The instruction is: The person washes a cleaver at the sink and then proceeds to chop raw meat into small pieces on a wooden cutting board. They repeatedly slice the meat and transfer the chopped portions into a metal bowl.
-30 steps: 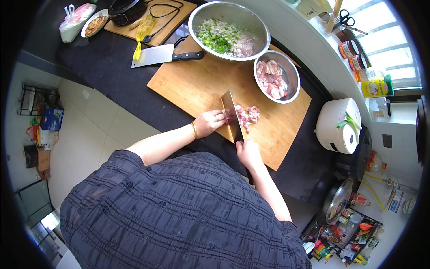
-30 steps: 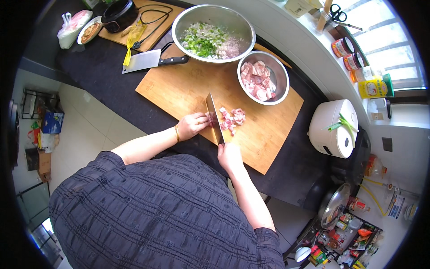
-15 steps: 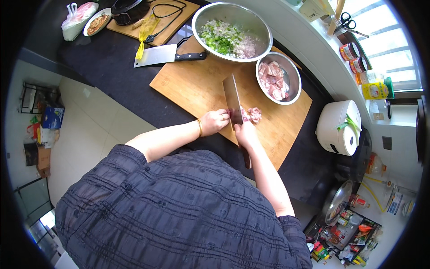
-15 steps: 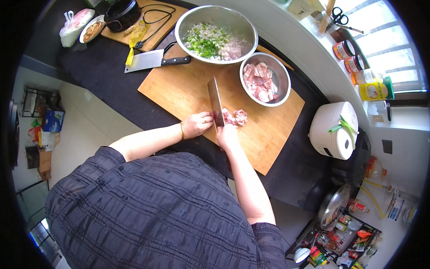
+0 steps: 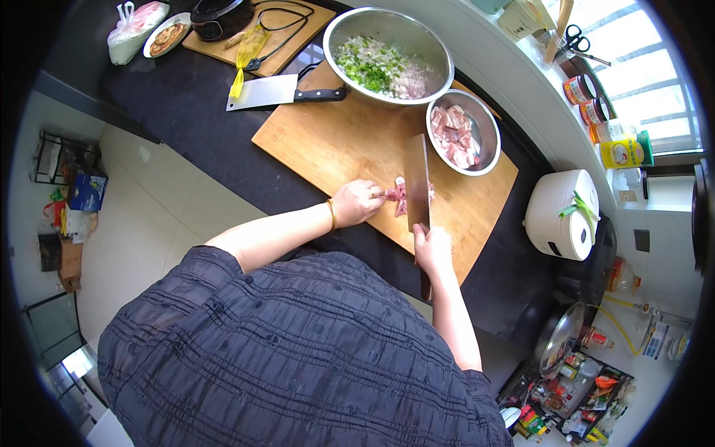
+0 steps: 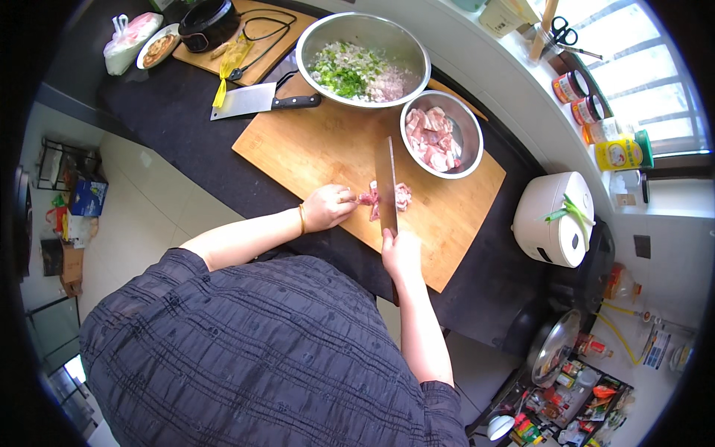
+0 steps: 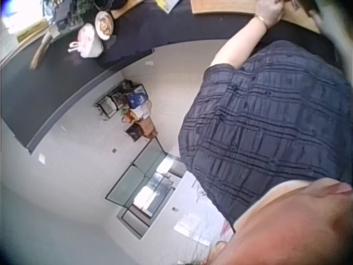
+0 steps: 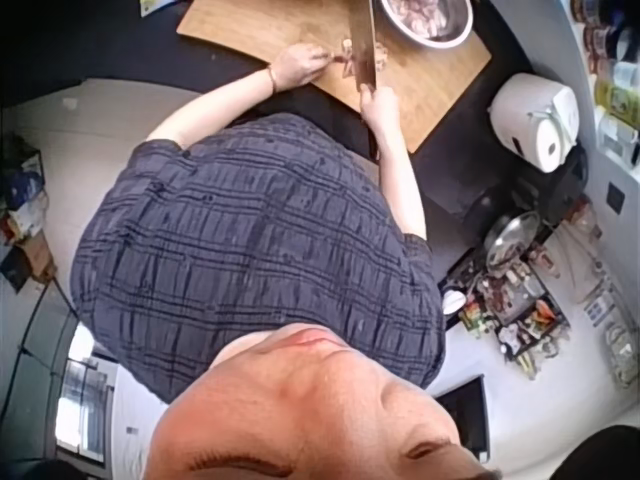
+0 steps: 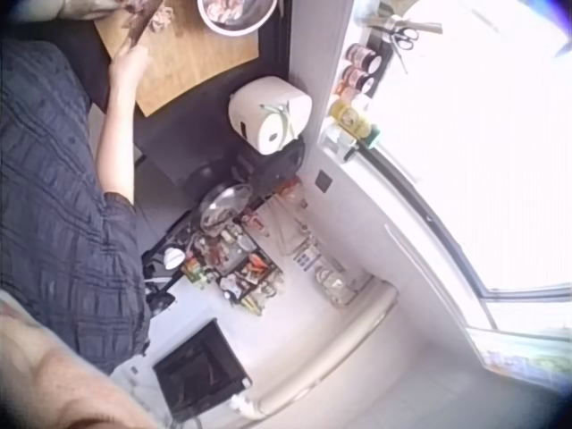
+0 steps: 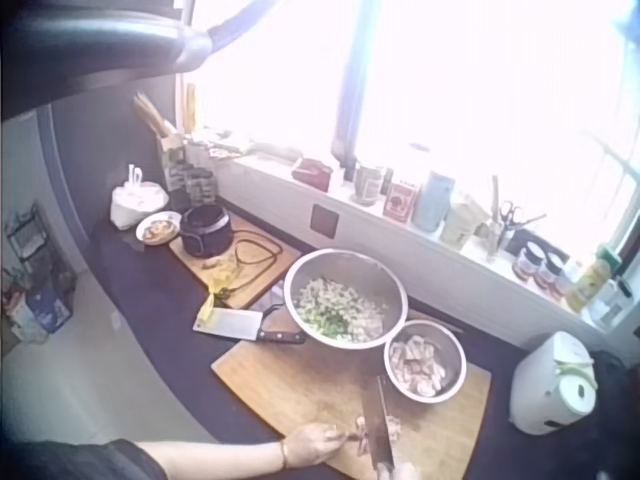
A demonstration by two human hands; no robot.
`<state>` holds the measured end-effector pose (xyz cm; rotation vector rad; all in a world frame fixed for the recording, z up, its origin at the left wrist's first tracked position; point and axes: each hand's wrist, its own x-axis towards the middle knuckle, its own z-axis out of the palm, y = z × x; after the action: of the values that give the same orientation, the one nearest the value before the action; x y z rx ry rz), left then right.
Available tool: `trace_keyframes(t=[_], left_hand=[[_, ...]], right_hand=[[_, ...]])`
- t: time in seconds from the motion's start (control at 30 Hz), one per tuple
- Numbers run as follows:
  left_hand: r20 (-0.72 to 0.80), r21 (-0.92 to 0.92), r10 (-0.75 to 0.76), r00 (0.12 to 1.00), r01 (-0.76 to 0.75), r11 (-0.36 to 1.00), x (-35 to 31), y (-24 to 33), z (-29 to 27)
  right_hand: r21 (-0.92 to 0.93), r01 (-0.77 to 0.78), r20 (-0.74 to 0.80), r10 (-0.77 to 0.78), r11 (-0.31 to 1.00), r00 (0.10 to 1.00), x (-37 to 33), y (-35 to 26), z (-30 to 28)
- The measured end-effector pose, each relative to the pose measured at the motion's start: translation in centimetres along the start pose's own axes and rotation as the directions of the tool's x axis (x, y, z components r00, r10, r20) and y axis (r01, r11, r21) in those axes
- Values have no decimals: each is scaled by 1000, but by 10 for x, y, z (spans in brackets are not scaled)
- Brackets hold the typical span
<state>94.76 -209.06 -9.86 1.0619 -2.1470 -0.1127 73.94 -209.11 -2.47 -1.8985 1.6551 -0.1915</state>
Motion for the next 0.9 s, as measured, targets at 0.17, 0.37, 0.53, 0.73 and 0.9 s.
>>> trace_keyframes(t=[0.17,0.37,0.53,0.73,0.9], left_hand=[[39,92,-61,997,58,994,-8,1,8],[-19,53,-55,998,56,997,-11,5,9],[-17,49,17,1000,-16,999,-12,-3,10],[-166,-30,-25,986,21,999,-15,1,-7],[-124,24,-17,992,20,999,-17,-4,3]], right_hand=[[-109,171,-29,-175,979,984,-14,2,15],[-215,62,79,-46,975,996,-2,-14,35],[19,-45,56,44,999,998,26,3,38],[-23,111,50,-110,994,993,-3,-5,6],[-161,153,117,-135,975,984,-21,-18,0]])
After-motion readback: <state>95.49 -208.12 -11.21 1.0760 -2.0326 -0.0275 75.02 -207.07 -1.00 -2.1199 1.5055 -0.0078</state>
